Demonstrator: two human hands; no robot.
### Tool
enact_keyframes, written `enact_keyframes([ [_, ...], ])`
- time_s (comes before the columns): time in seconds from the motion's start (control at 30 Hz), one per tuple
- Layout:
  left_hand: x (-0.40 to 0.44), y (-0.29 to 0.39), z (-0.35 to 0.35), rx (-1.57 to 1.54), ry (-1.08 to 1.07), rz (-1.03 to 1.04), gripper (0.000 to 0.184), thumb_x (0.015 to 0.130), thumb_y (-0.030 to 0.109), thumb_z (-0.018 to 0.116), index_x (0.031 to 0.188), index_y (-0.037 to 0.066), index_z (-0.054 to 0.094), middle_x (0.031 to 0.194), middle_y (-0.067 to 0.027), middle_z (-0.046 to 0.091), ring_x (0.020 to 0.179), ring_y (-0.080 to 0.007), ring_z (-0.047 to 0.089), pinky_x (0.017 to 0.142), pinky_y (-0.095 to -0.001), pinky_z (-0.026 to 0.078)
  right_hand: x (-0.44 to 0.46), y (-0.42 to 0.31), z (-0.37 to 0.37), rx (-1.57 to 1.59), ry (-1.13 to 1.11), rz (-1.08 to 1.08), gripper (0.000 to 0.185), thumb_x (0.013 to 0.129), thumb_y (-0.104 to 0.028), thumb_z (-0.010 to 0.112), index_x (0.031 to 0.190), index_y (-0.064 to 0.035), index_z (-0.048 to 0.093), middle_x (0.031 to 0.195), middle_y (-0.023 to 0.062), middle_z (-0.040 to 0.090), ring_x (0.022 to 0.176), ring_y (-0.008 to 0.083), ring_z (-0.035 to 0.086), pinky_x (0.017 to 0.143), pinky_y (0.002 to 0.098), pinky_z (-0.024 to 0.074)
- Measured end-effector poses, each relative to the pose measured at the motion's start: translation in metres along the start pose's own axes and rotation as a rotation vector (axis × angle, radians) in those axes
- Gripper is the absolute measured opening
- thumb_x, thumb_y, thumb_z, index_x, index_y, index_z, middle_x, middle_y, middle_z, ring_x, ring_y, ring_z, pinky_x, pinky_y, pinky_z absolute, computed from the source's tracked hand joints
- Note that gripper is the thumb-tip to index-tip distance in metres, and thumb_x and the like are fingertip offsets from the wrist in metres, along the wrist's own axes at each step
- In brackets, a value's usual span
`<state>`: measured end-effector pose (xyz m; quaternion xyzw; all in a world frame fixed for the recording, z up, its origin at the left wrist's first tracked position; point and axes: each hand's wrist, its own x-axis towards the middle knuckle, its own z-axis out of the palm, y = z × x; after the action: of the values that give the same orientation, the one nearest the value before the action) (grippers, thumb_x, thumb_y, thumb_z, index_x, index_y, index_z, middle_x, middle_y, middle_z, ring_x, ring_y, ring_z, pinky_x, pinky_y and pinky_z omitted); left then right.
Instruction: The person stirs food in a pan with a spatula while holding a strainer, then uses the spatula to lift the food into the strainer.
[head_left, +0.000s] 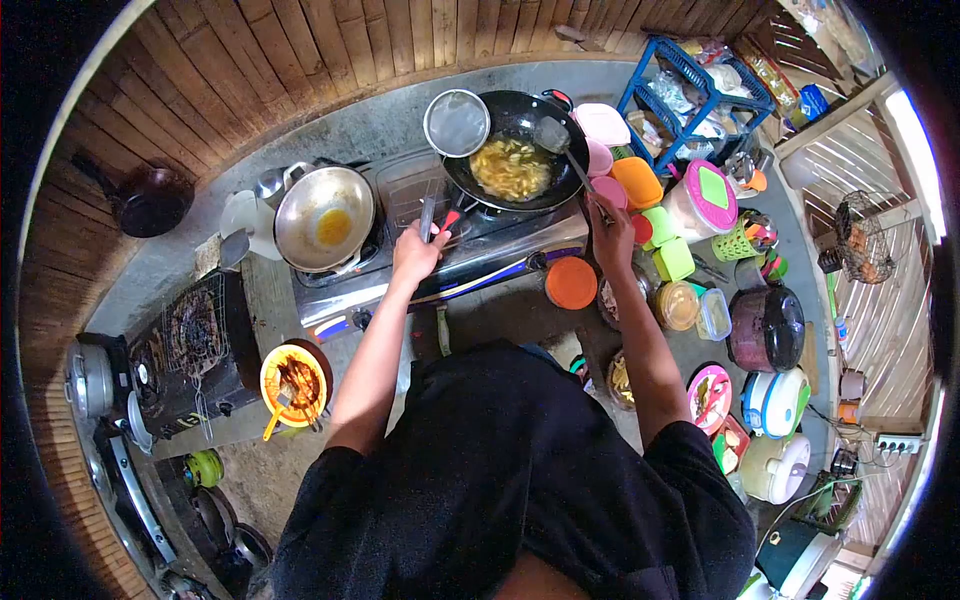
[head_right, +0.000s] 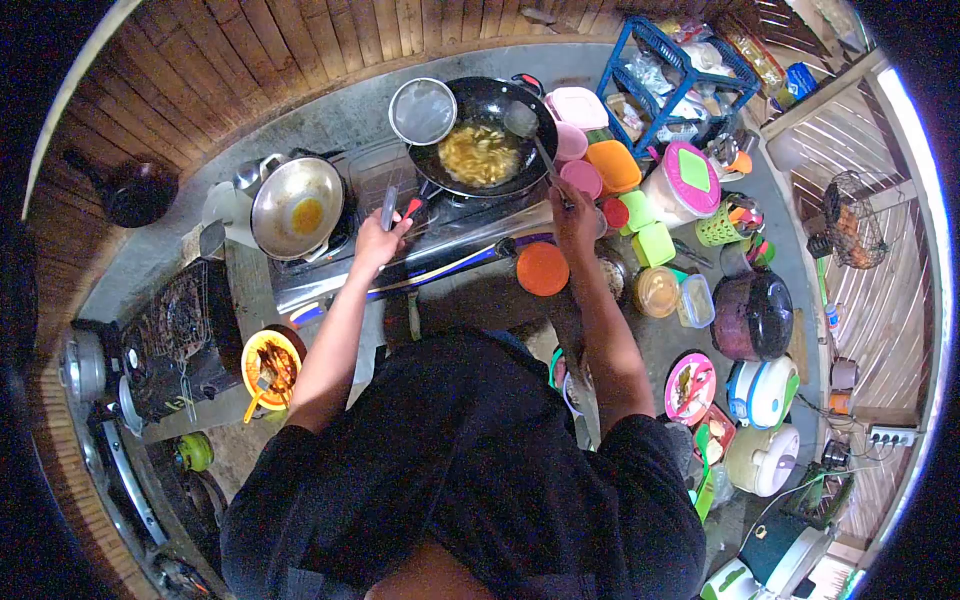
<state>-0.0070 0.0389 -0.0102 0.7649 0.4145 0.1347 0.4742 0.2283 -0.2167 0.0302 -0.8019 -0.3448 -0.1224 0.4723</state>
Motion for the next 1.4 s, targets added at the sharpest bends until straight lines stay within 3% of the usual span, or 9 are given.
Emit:
enact_keyframes([
  [0.13, 0.000, -0.003, 0.002, -0.034, -0.005, -0.005, 0.030, 0.084, 0.030, 0.075, 0.098, 0.008, 0.061, 0.066, -0.0097, 0.068, 0.062, -0.0218, 0.070, 0.064, -0.0365, 0.052, -0.008, -0.002, -0.009, -0.151, -0.006, -0.034, 0.021, 0.086, -0.011, 0.069, 0.107, -0.0066, 0.071, 0.094, 0.0162, 0.070, 0.083, 0.0313, 0.067, 0.075, 0.0389, 0.0518],
  [0.27, -0.004, 0.006, -0.002, -0.033, -0.008, -0.004, 0.028, 0.084, 0.028, 0.075, 0.096, 0.007, 0.060, 0.066, -0.0098, 0.068, 0.061, -0.0210, 0.070, 0.062, -0.0359, 0.052, -0.024, 0.000, -0.010, -0.052, -0.004, -0.032, 0.018, 0.089, -0.013, 0.068, 0.105, -0.0057, 0.072, 0.092, 0.0162, 0.070, 0.084, 0.0272, 0.067, 0.074, 0.0366, 0.0514],
  [0.47, -0.007, 0.011, -0.004, -0.019, -0.011, -0.018, 0.028, 0.084, 0.028, 0.076, 0.095, 0.007, 0.060, 0.066, -0.0097, 0.068, 0.060, -0.0203, 0.069, 0.062, -0.0359, 0.052, -0.040, 0.003, 0.003, 0.558, 0.033, 0.250, 0.021, 0.097, -0.013, 0.062, 0.112, -0.0006, 0.067, 0.096, 0.0097, 0.069, 0.089, 0.0152, 0.064, 0.078, 0.0291, 0.0495],
  [0.67, -0.009, 0.013, -0.006, 0.002, 0.004, 0.009, 0.028, 0.084, 0.028, 0.076, 0.095, 0.007, 0.060, 0.066, -0.0094, 0.068, 0.060, -0.0198, 0.069, 0.061, -0.0360, 0.052, -0.025, -0.006, 0.000, 0.264, -0.066, 0.179, 0.019, 0.097, -0.009, 0.060, 0.113, 0.0003, 0.066, 0.101, 0.0092, 0.071, 0.095, 0.0157, 0.066, 0.082, 0.0292, 0.0500],
  [0.93, -0.007, 0.011, -0.005, -0.037, 0.006, 0.001, 0.028, 0.084, 0.028, 0.076, 0.095, 0.008, 0.060, 0.066, -0.0088, 0.068, 0.060, -0.0198, 0.069, 0.060, -0.0354, 0.051, -0.015, 0.018, -0.001, -0.130, 0.030, -0.113, 0.017, 0.092, -0.014, 0.067, 0.106, -0.0068, 0.070, 0.093, 0.0174, 0.068, 0.085, 0.0266, 0.067, 0.073, 0.0332, 0.0495],
  [1.07, -0.011, 0.017, -0.007, -0.017, 0.000, -0.021, 0.028, 0.084, 0.028, 0.076, 0.095, 0.008, 0.061, 0.066, -0.0085, 0.068, 0.060, -0.0198, 0.069, 0.061, -0.0352, 0.051, -0.028, 0.003, -0.001, -0.123, -0.042, 0.049, 0.018, 0.095, -0.014, 0.064, 0.110, -0.0045, 0.069, 0.095, 0.0148, 0.070, 0.089, 0.0218, 0.067, 0.075, 0.0307, 0.0494],
  [1.17, -0.005, 0.008, -0.003, -0.010, 0.002, -0.024, 0.028, 0.084, 0.028, 0.076, 0.095, 0.008, 0.061, 0.066, -0.0086, 0.068, 0.061, -0.0199, 0.069, 0.062, -0.0355, 0.052, -0.037, 0.006, 0.009, 0.317, 0.056, -0.044, 0.021, 0.095, -0.016, 0.064, 0.109, -0.0008, 0.068, 0.095, 0.0095, 0.071, 0.074, 0.0170, 0.058, 0.066, 0.0302, 0.0450],
  [1.23, -0.006, 0.011, -0.005, -0.010, 0.000, -0.024, 0.028, 0.084, 0.028, 0.076, 0.096, 0.008, 0.061, 0.066, -0.0087, 0.068, 0.061, -0.0201, 0.069, 0.063, -0.0357, 0.052, -0.043, 0.011, 0.014, 0.604, -0.036, 0.321, 0.024, 0.099, -0.018, 0.060, 0.114, -0.0007, 0.065, 0.098, 0.0041, 0.071, 0.073, 0.0085, 0.053, 0.064, 0.0243, 0.0429],
  [1.4, -0.007, 0.013, -0.005, -0.021, -0.003, -0.036, 0.028, 0.084, 0.028, 0.076, 0.096, 0.008, 0.061, 0.067, -0.0091, 0.068, 0.062, -0.0205, 0.069, 0.063, -0.0359, 0.052, -0.037, 0.005, 0.012, 0.576, -0.106, 0.301, 0.025, 0.101, -0.019, 0.057, 0.119, -0.0031, 0.064, 0.099, 0.0009, 0.070, 0.073, 0.0049, 0.052, 0.065, 0.0209, 0.0425],
])
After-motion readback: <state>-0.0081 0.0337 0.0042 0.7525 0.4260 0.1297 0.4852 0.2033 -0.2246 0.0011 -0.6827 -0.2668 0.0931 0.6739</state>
